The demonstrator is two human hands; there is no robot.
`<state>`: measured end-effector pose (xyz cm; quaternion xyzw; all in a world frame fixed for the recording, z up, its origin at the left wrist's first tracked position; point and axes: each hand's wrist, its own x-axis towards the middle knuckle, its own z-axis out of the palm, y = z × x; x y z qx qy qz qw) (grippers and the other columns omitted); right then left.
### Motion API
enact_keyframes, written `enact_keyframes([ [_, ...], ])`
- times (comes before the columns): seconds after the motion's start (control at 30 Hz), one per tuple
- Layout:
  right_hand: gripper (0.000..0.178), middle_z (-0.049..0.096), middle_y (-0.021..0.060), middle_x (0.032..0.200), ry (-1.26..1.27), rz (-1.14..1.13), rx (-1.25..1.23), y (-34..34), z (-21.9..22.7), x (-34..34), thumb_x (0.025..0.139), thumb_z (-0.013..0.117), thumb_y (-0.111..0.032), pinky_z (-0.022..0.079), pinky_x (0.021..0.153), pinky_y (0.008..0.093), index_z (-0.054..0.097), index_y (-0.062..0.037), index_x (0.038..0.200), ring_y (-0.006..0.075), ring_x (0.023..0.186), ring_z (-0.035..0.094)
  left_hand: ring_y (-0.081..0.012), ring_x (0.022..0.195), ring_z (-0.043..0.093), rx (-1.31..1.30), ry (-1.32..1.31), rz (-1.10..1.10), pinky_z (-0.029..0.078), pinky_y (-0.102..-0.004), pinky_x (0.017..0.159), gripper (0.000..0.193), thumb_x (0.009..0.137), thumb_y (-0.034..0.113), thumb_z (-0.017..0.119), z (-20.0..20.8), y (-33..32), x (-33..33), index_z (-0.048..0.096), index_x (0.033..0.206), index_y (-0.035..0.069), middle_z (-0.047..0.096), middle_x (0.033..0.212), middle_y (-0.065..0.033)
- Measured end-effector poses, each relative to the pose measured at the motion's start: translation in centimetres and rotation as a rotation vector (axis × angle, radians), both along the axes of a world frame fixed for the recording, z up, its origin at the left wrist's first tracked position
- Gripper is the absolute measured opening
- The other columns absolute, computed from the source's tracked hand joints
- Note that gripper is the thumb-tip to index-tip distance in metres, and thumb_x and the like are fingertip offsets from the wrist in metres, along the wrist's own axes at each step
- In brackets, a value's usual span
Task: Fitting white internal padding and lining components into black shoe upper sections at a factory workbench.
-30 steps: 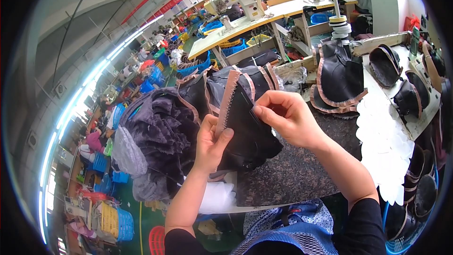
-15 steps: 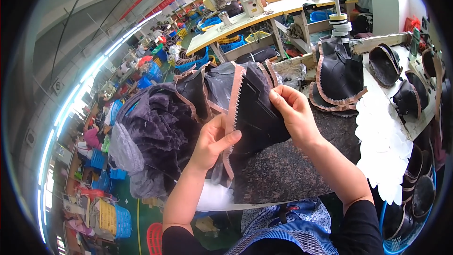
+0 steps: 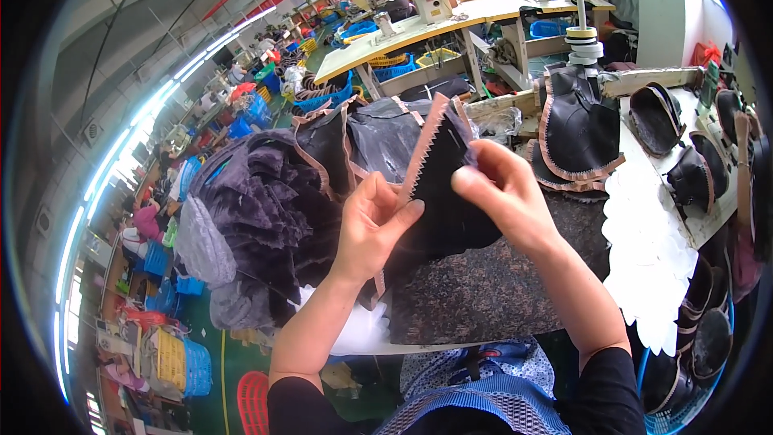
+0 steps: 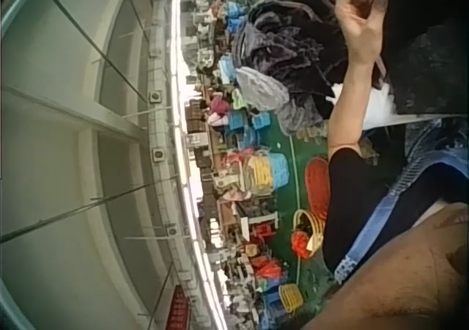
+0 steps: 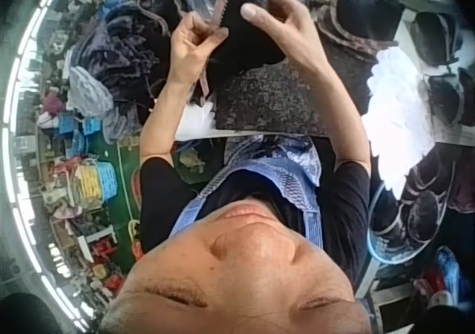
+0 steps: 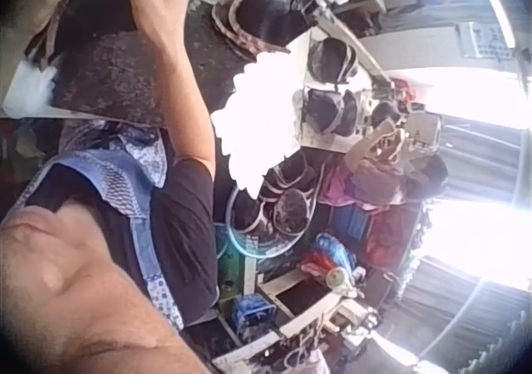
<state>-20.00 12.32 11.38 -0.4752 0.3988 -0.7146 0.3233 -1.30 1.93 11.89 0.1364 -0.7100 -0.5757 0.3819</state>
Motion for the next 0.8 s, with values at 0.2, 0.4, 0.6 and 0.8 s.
enact_keyframes([
  [0.2, 0.016, 0.066, 0.0057, 0.073, 0.196, -0.213, -0.120, -2.4, -0.6, -0.9, 0.094, 0.074, -0.014, 0.049, 0.063, 0.0312, 0.068, 0.0009, 0.095, 0.0075, 0.067, 0.056, -0.0055, 0.087, 0.060, -0.001, -0.101, -0.080, 0.047, -0.0213, 0.079, 0.041, 0.092, 0.008, 0.079, -0.6, 1.8, -1.5, 0.052, 0.123, 0.004, 0.066, 0.102, 0.0001],
  [0.4, 0.034, 0.061, 0.0139, 0.065, 0.361, -0.473, -0.079, -4.6, -1.6, -1.9, 0.102, 0.065, -0.026, 0.044, 0.056, 0.0353, 0.064, 0.0025, 0.083, 0.0155, 0.056, 0.051, -0.0024, 0.084, 0.057, -0.023, -0.399, -0.181, 0.048, -0.0201, 0.074, 0.035, 0.087, 0.011, 0.083, -1.7, 0.4, -0.8, 0.066, 0.115, 0.000, 0.065, 0.095, 0.0053],
  [0.6, 0.046, 0.074, 0.0029, 0.098, -0.197, -0.058, 0.352, -4.0, 0.7, -2.2, 0.101, 0.063, -0.048, 0.055, 0.073, 0.0252, 0.071, -0.0024, 0.107, 0.0113, 0.081, 0.068, -0.0058, 0.093, 0.064, 0.191, -0.289, -0.349, 0.052, -0.0242, 0.087, 0.033, 0.087, 0.004, 0.079, 0.1, -1.0, -0.8, 0.068, 0.118, -0.001, 0.071, 0.105, 0.0001],
  [0.8, 0.070, 0.072, 0.0044, 0.110, 0.089, 0.109, 0.442, -0.7, 0.7, -4.2, 0.104, 0.043, -0.064, 0.047, 0.098, 0.0315, 0.068, -0.0001, 0.120, 0.0111, 0.106, 0.063, -0.0068, 0.093, 0.066, 0.036, -0.267, -0.188, 0.053, -0.0238, 0.085, 0.032, 0.088, 0.005, 0.078, 0.0, -2.6, -0.6, 0.067, 0.118, -0.002, 0.072, 0.107, -0.0022],
])
